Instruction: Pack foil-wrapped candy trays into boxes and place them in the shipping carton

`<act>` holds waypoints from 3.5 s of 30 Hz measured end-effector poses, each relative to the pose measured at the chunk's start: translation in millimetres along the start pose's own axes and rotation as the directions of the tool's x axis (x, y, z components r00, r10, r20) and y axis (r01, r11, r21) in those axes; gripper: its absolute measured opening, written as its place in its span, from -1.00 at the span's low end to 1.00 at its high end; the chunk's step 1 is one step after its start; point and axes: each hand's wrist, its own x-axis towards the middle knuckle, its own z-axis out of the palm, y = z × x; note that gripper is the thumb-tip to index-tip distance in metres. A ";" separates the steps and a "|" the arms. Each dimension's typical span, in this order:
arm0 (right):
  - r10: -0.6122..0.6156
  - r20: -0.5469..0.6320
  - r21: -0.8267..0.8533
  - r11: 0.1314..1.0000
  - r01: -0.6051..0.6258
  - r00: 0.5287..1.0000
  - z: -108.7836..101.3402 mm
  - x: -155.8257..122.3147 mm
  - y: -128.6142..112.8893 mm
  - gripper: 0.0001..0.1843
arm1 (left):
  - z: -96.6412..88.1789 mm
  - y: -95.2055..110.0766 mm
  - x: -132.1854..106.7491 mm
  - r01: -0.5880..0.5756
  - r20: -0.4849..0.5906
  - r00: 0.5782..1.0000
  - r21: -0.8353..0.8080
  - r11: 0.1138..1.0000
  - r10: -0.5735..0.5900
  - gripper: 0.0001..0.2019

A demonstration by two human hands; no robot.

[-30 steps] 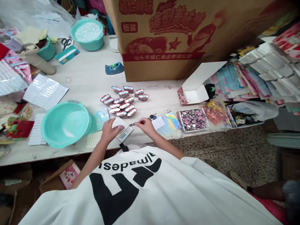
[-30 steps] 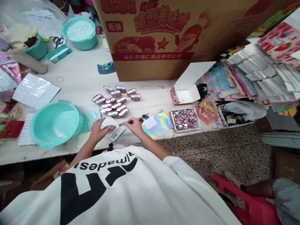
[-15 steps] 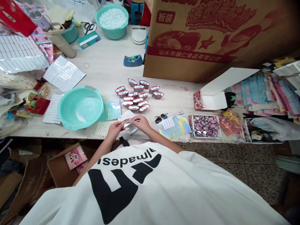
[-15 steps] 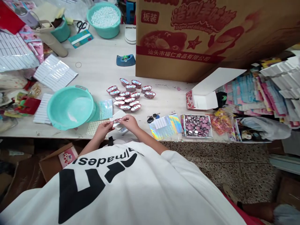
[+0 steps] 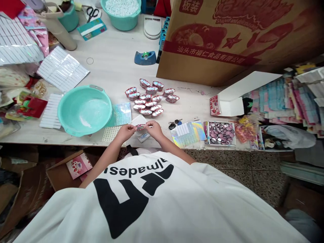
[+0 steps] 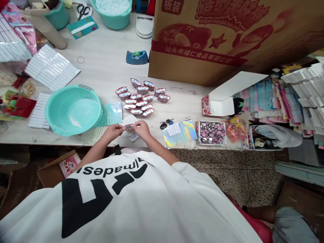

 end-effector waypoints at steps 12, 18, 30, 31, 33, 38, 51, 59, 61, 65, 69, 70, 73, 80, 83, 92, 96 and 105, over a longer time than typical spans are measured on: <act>0.050 -0.118 0.030 0.998 -0.047 0.992 10.3 -1.6 12.2 -0.82 | -0.1 4.4 10.9 0.009 -0.147 0.989 0.141 0.990 0.012 -0.69; 0.082 -0.166 0.042 0.996 -0.076 0.983 15.7 3.8 21.9 -0.80 | 7.5 -2.6 7.8 -0.107 -0.202 0.971 0.104 0.989 0.126 -0.63; -0.021 -0.101 0.044 0.999 0.026 0.995 -5.1 -0.1 7.1 -0.85 | -1.0 -3.3 3.2 -0.154 -0.117 0.983 -0.117 0.981 0.140 -0.71; -0.029 -0.096 0.049 0.998 0.034 0.995 -6.2 -1.3 6.3 -0.85 | -1.0 -2.9 2.4 -0.155 -0.117 0.983 -0.120 0.981 0.141 -0.71; -0.046 -0.085 0.058 0.997 0.051 0.995 -8.4 -3.8 5.3 -0.84 | -0.6 -2.0 0.8 -0.163 -0.119 0.982 -0.119 0.979 0.149 -0.70; -0.084 -0.052 0.047 0.995 0.086 0.995 -13.0 -8.9 4.2 -0.80 | 1.1 -0.4 -2.6 -0.154 -0.128 0.982 -0.110 0.982 0.140 -0.64; -0.061 -0.049 0.030 0.998 0.063 0.997 -10.2 -9.2 1.7 -0.83 | 2.7 0.3 -6.6 -0.194 -0.169 0.962 0.132 0.972 0.215 -0.79; -0.158 -0.080 0.122 0.978 0.167 0.984 -14.2 3.7 -8.6 -0.80 | -5.3 14.7 -12.5 -0.275 -0.183 0.938 0.118 0.954 0.293 -0.75; -0.175 -0.077 0.126 0.975 0.184 0.982 -14.8 5.5 -11.0 -0.79 | -6.0 16.6 -11.7 -0.239 -0.180 0.951 0.098 0.966 0.253 -0.76; -0.119 -0.069 0.146 0.981 0.128 0.991 -13.5 4.7 -13.2 -0.80 | -6.1 14.4 -8.0 -0.209 -0.203 0.955 0.064 0.976 0.217 -0.75; -0.030 -0.050 0.164 0.986 0.037 0.998 -9.3 2.8 -8.6 -0.81 | -3.2 4.8 -2.8 -0.193 -0.185 0.963 0.036 0.981 0.196 -0.70; -0.008 -0.048 0.157 0.988 0.015 0.999 -7.6 2.9 -6.2 -0.82 | -1.7 1.3 -0.9 -0.184 -0.178 0.966 0.035 0.982 0.188 -0.70; 0.062 -0.063 0.097 0.994 -0.056 0.996 -1.5 4.6 3.5 -0.81 | 3.6 -9.7 5.7 -0.154 -0.175 0.971 0.060 0.986 0.162 -0.73; 0.014 -0.121 -0.106 0.994 -0.027 0.992 12.2 8.9 23.2 -0.81 | 9.9 -20.8 13.5 -0.091 -0.238 0.955 0.327 0.941 0.175 -0.77; 0.008 -0.109 -0.122 0.992 -0.022 0.994 15.3 8.9 26.5 -0.83 | 10.6 -21.2 13.6 -0.081 -0.227 0.957 0.388 0.918 0.181 -0.75; -0.003 -0.117 -0.150 0.989 -0.014 0.993 14.6 11.5 22.5 -0.82 | 11.8 -15.2 11.5 -0.062 -0.235 0.956 0.420 0.905 0.175 -0.78; -0.021 -0.119 -0.143 0.990 0.004 0.993 11.7 11.5 21.4 -0.83 | 12.3 -12.2 8.6 -0.078 -0.229 0.956 0.409 0.909 0.185 -0.80; -0.091 -0.097 0.067 0.993 0.098 0.991 -3.3 9.2 18.2 -0.79 | 7.8 -6.6 -2.9 -0.296 -0.163 0.922 0.288 0.911 0.351 -0.74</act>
